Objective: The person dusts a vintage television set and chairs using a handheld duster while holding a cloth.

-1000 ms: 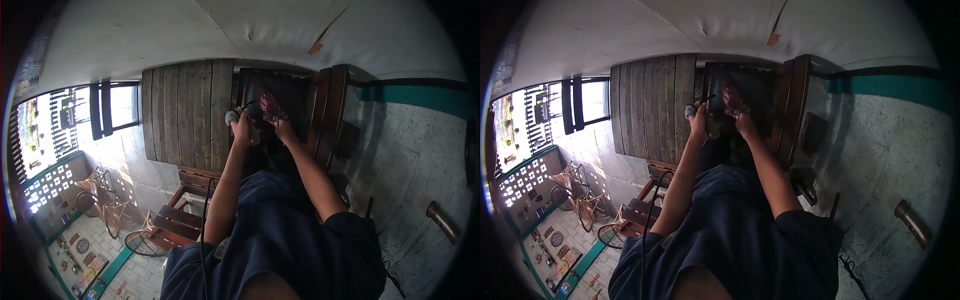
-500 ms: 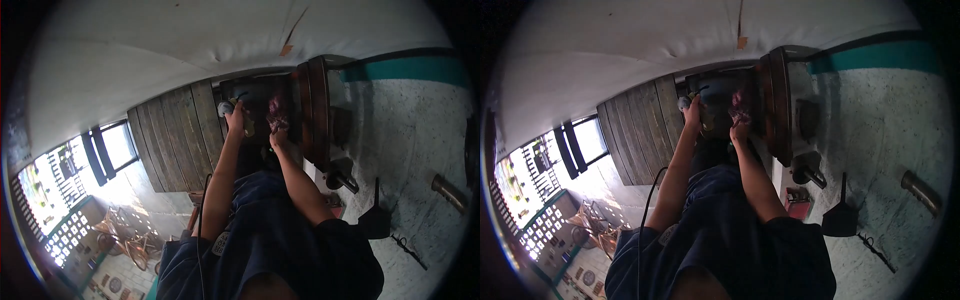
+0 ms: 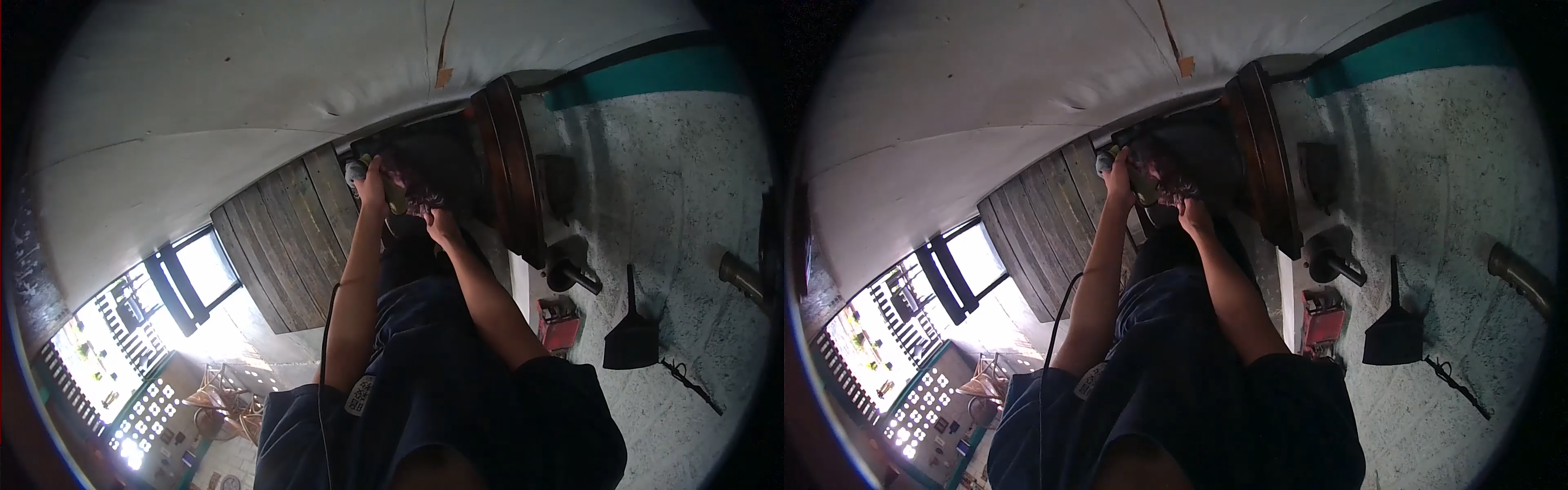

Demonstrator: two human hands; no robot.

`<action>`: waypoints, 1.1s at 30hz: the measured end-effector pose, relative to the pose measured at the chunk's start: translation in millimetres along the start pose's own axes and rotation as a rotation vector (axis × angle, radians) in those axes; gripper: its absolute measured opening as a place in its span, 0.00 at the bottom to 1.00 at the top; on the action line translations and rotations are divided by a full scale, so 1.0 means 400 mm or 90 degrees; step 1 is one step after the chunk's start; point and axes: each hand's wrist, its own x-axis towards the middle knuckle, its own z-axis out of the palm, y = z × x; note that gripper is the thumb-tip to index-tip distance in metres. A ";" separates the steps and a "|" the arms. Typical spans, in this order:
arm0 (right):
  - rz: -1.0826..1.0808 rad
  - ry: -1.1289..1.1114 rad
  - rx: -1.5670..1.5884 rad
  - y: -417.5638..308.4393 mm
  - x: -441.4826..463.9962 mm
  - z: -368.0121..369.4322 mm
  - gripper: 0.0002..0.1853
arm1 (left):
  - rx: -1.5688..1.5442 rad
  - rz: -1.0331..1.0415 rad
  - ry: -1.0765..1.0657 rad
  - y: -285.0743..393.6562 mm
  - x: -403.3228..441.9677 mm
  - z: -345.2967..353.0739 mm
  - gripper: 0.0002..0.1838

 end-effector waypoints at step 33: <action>-0.188 0.149 0.093 0.192 -0.087 -0.006 0.13 | -0.024 -0.031 0.051 -0.175 -0.154 -0.043 0.10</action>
